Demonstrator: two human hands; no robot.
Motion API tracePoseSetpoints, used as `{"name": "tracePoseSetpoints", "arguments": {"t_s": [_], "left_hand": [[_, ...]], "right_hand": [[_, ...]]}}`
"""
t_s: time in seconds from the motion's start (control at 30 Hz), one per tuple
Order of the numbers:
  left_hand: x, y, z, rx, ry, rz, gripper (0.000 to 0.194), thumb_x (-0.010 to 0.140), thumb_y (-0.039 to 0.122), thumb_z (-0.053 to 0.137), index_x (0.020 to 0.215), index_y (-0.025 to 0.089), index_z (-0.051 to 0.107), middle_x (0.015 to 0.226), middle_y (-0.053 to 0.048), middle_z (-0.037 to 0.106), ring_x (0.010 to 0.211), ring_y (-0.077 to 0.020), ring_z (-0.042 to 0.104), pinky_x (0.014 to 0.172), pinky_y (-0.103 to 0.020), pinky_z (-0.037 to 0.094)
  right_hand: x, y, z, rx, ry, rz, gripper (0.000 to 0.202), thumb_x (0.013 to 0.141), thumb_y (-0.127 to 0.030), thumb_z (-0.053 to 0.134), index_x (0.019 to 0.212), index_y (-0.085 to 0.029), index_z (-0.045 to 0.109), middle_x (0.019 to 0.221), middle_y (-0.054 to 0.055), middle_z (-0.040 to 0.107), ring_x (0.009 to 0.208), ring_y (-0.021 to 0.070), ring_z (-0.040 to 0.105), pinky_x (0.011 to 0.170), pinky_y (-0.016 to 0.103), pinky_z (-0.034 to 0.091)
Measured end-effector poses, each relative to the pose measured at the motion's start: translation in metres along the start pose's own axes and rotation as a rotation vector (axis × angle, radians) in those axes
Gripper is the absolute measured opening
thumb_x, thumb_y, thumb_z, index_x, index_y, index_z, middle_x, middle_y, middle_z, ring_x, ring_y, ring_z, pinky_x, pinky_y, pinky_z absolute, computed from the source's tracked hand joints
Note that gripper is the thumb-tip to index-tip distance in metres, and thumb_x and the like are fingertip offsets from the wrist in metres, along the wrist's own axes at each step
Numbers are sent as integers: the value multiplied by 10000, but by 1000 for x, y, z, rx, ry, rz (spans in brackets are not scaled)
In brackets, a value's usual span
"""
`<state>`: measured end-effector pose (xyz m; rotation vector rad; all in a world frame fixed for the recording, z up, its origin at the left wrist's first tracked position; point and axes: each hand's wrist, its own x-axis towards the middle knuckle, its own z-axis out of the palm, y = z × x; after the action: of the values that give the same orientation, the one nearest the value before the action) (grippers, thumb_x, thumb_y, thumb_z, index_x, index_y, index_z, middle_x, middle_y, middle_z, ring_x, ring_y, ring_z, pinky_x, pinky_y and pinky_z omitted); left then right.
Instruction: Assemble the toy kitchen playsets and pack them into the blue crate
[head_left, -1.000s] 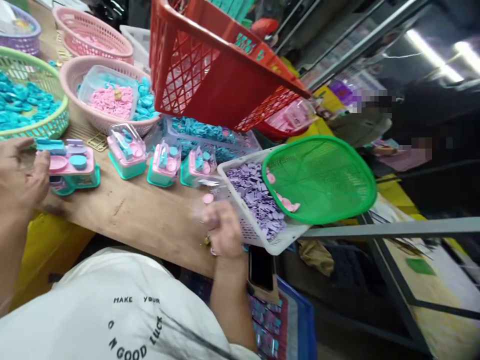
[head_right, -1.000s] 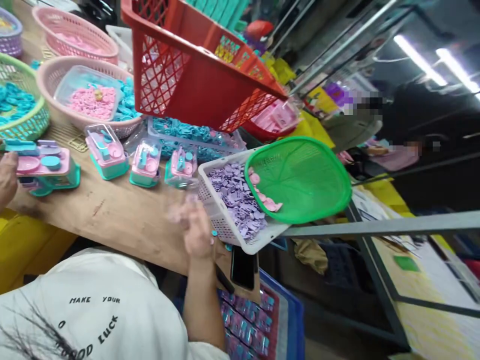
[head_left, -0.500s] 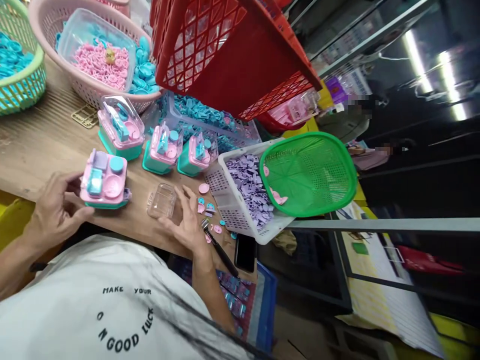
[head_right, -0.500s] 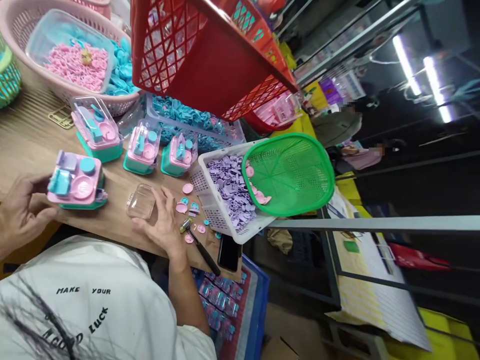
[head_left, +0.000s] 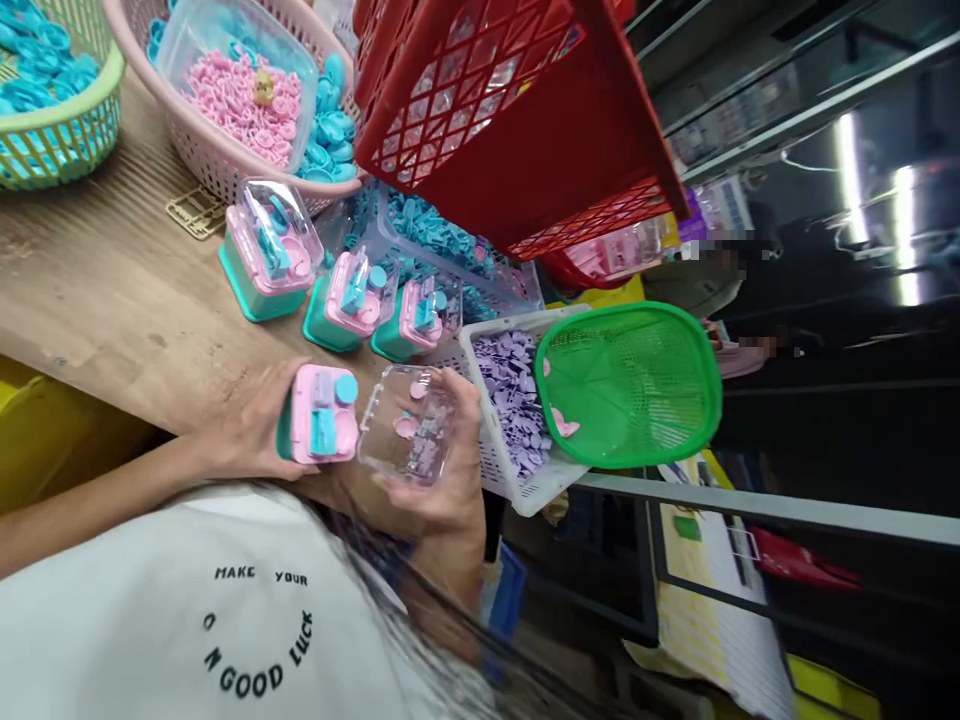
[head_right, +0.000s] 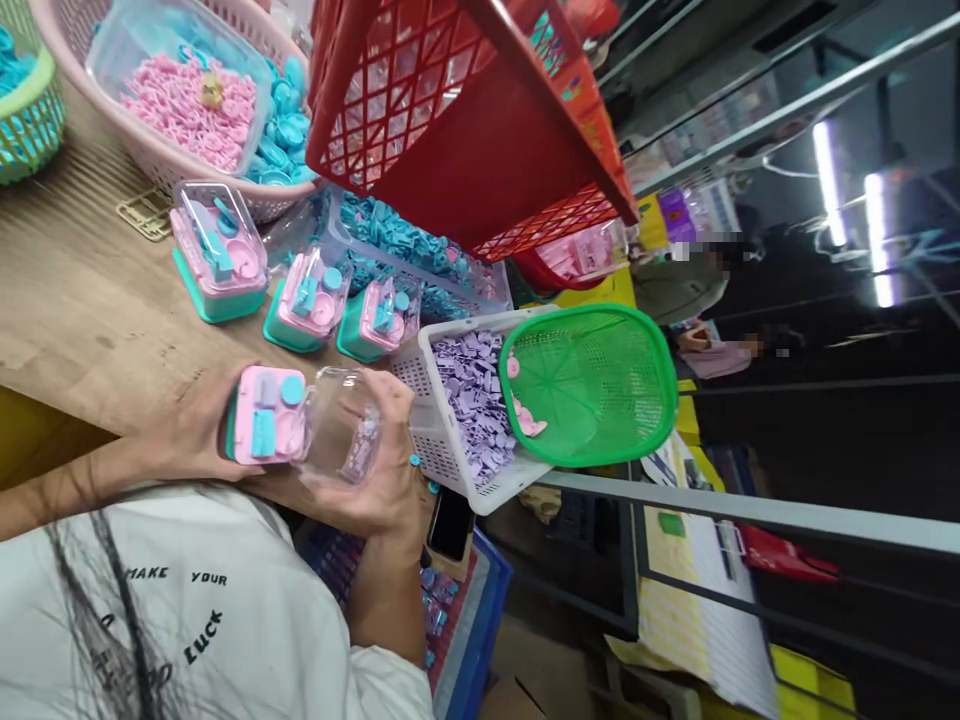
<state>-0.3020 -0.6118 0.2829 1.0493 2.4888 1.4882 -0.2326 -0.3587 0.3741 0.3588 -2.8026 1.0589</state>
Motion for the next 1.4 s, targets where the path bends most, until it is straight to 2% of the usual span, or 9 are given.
{"name": "tracePoseSetpoints", "arguments": {"t_s": [0.1, 0.2, 0.37, 0.57, 0.77, 1.07, 1.2, 1.3, 1.4], "left_hand": [[8, 9, 19, -103, -34, 96, 975, 770, 476, 809, 1550, 195, 297, 1457, -183, 552, 1352, -363, 571, 1136, -522, 495], [9, 4, 29, -109, -42, 101, 970, 780, 483, 786, 1555, 184, 286, 1444, -190, 547, 1338, -370, 563, 1123, -528, 484], [9, -1, 33, -110, -63, 97, 981, 763, 494, 790, 1543, 147, 308, 1458, -207, 534, 1355, -373, 543, 1138, -534, 455], [13, 8, 26, -134, -103, 38, 951, 721, 412, 771, 1523, 158, 329, 1428, -195, 562, 1321, -386, 561, 1117, -540, 460], [13, 8, 26, -159, -144, 16, 840, 740, 379, 730, 1464, 166, 361, 1423, -188, 561, 1309, -376, 559, 1110, -526, 443], [16, 12, 24, -141, -111, 18, 818, 711, 386, 724, 1429, 156, 407, 1350, -173, 605, 1219, -368, 610, 1038, -495, 478], [10, 0, 37, -137, -95, 40, 1016, 690, 502, 775, 1531, 156, 322, 1435, -193, 559, 1303, -399, 568, 1106, -531, 442], [5, -7, 49, -115, -95, 48, 1196, 693, 586, 798, 1611, 129, 183, 1498, -227, 519, 1363, -419, 532, 1166, -563, 383], [3, -7, 54, -95, -56, 38, 1222, 655, 585, 813, 1604, 121, 199, 1449, -224, 568, 1322, -425, 563, 1153, -573, 390]], "right_hand": [[8, -27, -12, -60, -83, -79, 1098, 691, -369, 873, 1608, -445, 275, 1553, 94, 345, 1445, 384, 458, 1084, 574, 579], [16, -35, -10, -148, -198, -105, 1067, 738, -352, 855, 1620, -445, 263, 1574, 93, 340, 1448, 371, 466, 1137, 592, 536], [22, -33, -3, -224, -296, -137, 1023, 766, -364, 848, 1620, -416, 286, 1548, 110, 357, 1468, 370, 439, 1221, 613, 434], [27, -18, -4, -177, -358, -165, 978, 783, -417, 826, 1606, -399, 298, 1523, 105, 376, 1451, 359, 459, 1215, 605, 431], [23, 0, -2, -114, -333, -214, 960, 778, -497, 837, 1580, -393, 320, 1524, 102, 408, 1447, 357, 467, 1228, 635, 398], [26, -7, -4, -119, -324, -173, 963, 727, -559, 876, 1543, -372, 401, 1434, 99, 474, 1367, 338, 537, 1180, 591, 474], [23, -6, 3, -183, -309, -201, 1044, 716, -627, 879, 1573, -395, 330, 1492, 113, 410, 1408, 361, 505, 1150, 617, 502], [18, -4, 10, -158, -244, -215, 1005, 734, -578, 870, 1568, -387, 343, 1477, 115, 434, 1367, 356, 542, 1128, 620, 518], [15, -2, 12, -127, -225, -220, 948, 736, -515, 847, 1553, -357, 391, 1425, 119, 474, 1316, 345, 571, 1127, 609, 525]]}}
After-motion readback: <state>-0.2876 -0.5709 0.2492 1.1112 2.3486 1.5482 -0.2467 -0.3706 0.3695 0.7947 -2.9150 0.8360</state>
